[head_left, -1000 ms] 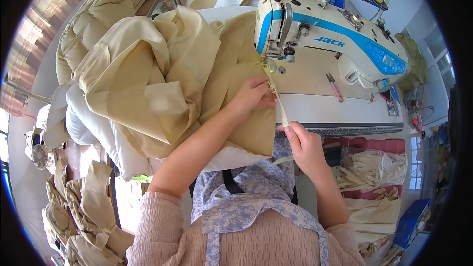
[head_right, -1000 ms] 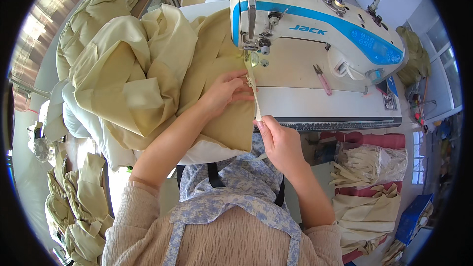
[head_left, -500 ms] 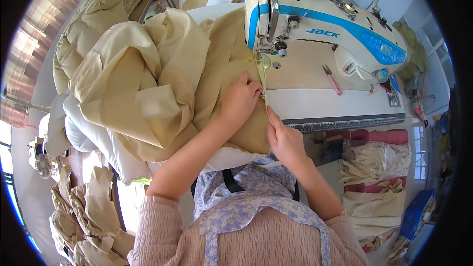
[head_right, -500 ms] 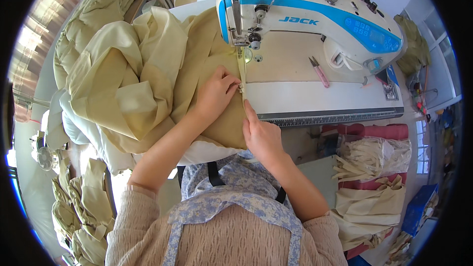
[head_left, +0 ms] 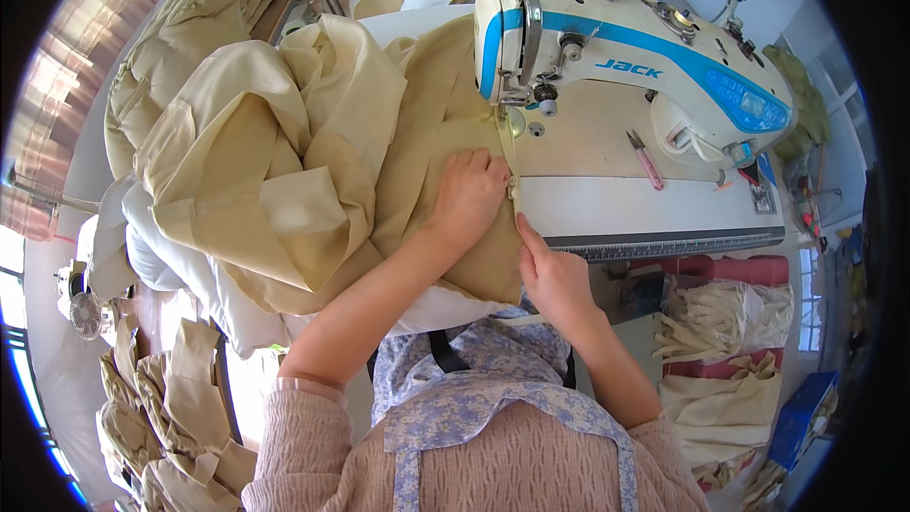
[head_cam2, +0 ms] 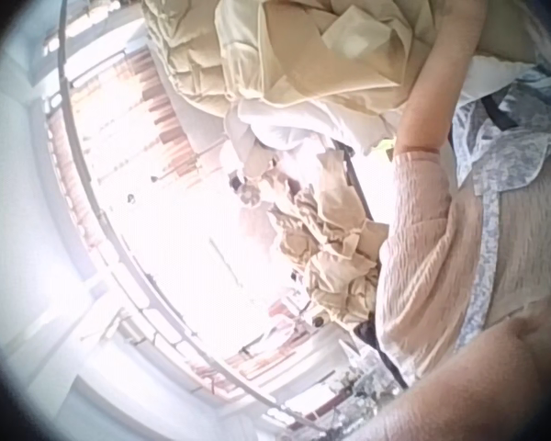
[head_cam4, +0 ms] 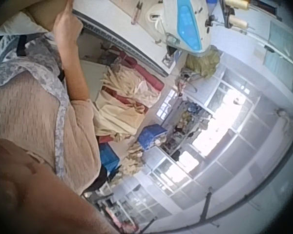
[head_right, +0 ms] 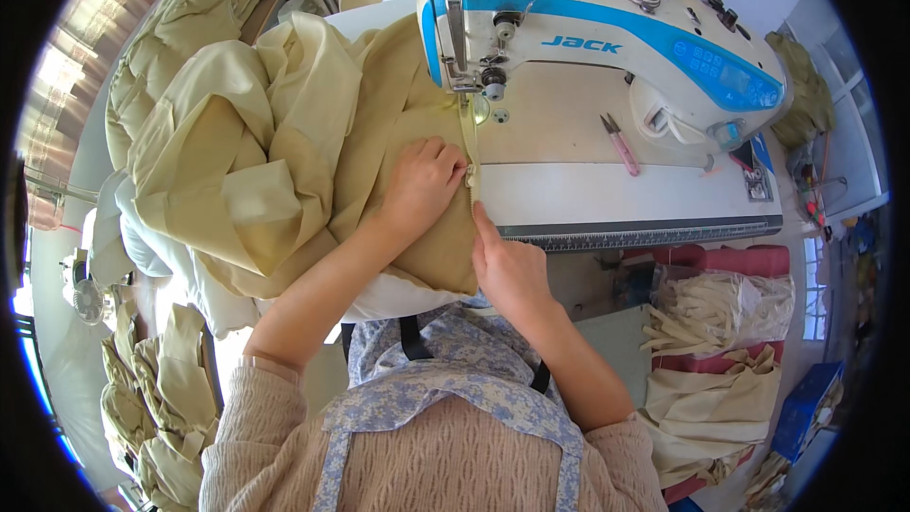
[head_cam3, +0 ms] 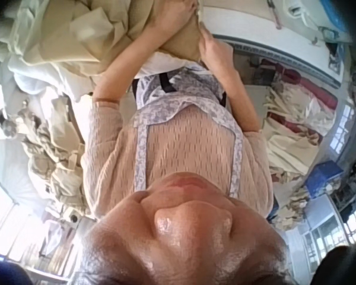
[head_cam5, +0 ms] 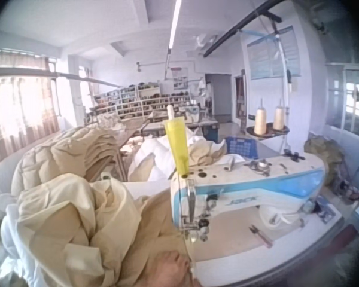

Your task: The person sews a zipper onto a beige puffer jacket using a sewing machine. They align the zipper, guide the fabric through the machine, and periodically flip the jacket to sew different sections. The person also uses scissors to trim threads during the process.

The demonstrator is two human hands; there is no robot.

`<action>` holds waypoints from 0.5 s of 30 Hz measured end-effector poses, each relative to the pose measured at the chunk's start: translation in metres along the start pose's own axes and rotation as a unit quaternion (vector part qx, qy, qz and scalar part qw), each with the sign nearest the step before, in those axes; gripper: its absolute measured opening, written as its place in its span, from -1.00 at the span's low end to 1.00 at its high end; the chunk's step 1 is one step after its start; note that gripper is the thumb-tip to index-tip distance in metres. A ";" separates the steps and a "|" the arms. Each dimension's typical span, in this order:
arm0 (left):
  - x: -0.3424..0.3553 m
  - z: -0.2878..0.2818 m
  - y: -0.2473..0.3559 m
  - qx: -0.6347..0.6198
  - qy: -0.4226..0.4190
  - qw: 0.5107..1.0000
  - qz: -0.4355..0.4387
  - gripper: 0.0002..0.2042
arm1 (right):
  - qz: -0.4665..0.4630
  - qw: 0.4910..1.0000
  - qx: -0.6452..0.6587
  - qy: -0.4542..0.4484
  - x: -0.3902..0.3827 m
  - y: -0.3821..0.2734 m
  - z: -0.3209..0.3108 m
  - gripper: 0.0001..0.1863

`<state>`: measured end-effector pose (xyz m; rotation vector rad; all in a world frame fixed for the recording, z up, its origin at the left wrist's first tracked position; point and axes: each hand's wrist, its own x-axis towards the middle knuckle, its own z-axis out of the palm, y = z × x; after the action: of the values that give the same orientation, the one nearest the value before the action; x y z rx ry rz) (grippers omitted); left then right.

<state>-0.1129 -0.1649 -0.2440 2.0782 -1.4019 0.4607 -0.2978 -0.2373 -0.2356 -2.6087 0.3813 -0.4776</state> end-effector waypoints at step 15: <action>0.055 0.037 -0.035 0.132 0.001 0.987 -0.093 -0.98 | 0.079 0.987 0.128 -0.048 -0.002 0.002 -0.004 -0.52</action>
<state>-0.0609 -0.2185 -0.2502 2.3923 -1.1812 0.5962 -0.3013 -0.2395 -0.2337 -2.3219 0.4587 -0.3220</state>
